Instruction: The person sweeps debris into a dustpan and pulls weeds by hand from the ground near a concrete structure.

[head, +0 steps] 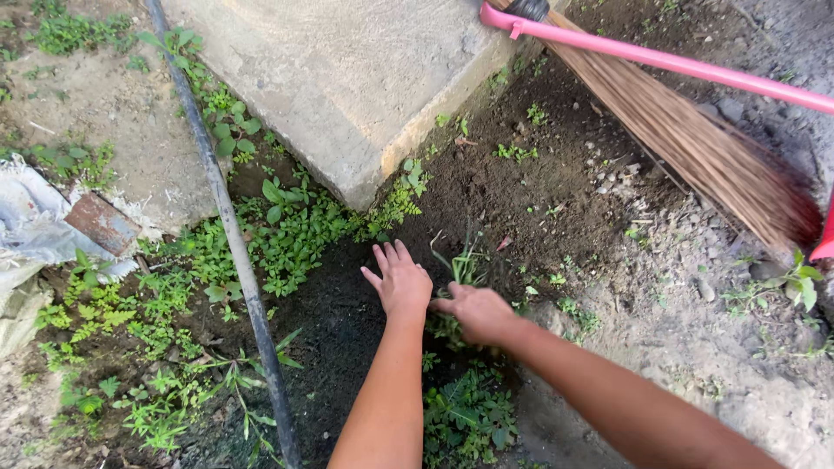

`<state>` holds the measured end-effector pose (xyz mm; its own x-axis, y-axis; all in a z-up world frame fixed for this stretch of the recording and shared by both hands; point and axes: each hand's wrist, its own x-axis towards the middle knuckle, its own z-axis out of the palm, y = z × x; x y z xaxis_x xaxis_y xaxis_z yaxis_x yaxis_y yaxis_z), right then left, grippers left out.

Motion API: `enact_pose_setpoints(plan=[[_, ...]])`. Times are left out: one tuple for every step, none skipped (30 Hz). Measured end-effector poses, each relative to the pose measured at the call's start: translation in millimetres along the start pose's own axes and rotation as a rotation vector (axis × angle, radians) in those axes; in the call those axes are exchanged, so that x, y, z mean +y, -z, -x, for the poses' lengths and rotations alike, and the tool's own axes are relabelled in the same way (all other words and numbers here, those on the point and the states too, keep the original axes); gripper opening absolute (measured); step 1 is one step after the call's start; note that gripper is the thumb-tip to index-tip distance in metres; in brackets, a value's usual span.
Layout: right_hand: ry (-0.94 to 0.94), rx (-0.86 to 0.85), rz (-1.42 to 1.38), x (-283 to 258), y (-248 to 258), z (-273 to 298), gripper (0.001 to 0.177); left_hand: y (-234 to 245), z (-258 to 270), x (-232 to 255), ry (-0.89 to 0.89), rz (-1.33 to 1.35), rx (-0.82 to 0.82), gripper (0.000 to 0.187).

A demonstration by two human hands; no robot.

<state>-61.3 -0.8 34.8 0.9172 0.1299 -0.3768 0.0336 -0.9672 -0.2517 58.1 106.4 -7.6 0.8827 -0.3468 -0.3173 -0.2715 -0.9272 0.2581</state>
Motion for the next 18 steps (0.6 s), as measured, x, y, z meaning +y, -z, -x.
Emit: enact_pose_setpoints(plan=[[-0.004,0.018,-0.070,-12.7,-11.9,-1.1,0.068,-1.5,2.3,-3.9,0.003,-0.009,0.005,0.072],[-0.009,0.036,-0.140,-23.8,-23.0,-2.2,0.065,-2.9,3.6,-7.6,0.006,-0.017,0.009,0.072],[-0.028,0.051,-0.126,-30.0,-31.6,-3.2,0.057,-3.7,4.1,-9.9,0.006,-0.023,0.016,0.071],[-0.048,0.066,-0.112,-35.4,-39.9,-4.7,0.050,-4.7,7.1,-13.3,0.018,-0.025,0.010,0.072],[-0.069,0.088,-0.093,-35.9,-45.2,-8.6,0.044,-3.7,7.0,-15.0,0.024,-0.025,0.010,0.072],[-0.074,0.112,-0.106,-34.2,-49.2,-13.1,0.041,-2.2,5.8,-16.0,0.031,-0.025,0.011,0.073],[-0.080,0.135,-0.118,-30.5,-52.0,-17.5,0.039,-0.9,3.2,-15.8,0.030,-0.034,0.006,0.073],[-0.085,0.158,-0.130,-26.3,-54.0,-19.8,0.037,-0.1,0.5,-15.8,0.030,-0.044,0.000,0.073],[-0.110,0.167,-0.125,-20.6,-55.6,-18.1,0.034,-2.0,1.0,-16.1,0.029,-0.053,-0.012,0.073],[-0.136,0.176,-0.121,-12.6,-54.1,-17.7,0.032,-3.9,0.5,-16.7,0.023,-0.051,0.002,0.072],[-0.159,0.184,-0.113,-5.8,-50.9,-16.5,0.029,-5.5,-1.1,-16.4,0.019,-0.047,0.018,0.071],[-0.133,0.154,-0.080,-2.2,-47.8,-14.1,0.031,-7.2,-2.2,-16.0,0.015,-0.043,0.034,0.070],[-0.108,0.123,-0.045,0.7,-44.3,-10.6,0.032,-9.2,-2.3,-14.8,0.014,-0.036,0.024,0.071],[-0.083,0.093,-0.011,2.0,-41.2,-6.1,0.033,-10.8,-2.2,-13.2,0.013,-0.029,0.015,0.072],[0.031,0.110,-0.032,-1.7,-39.5,-3.4,0.034,-10.8,-3.8,-11.1,0.013,-0.024,0.009,0.073],[0.145,0.127,-0.052,-10.2,-40.2,-0.9,0.035,-11.6,-4.6,-7.3,0.003,-0.033,-0.001,0.073],[0.264,0.143,-0.078,-21.2,-42.9,-0.2,0.035,-13.0,-3.6,-6.4,-0.002,-0.047,-0.012,0.073],[0.268,0.118,-0.069,-30.8,-45.7,-0.2,0.037,-14.3,-2.7,-6.8,-0.008,-0.060,-0.022,0.072]])
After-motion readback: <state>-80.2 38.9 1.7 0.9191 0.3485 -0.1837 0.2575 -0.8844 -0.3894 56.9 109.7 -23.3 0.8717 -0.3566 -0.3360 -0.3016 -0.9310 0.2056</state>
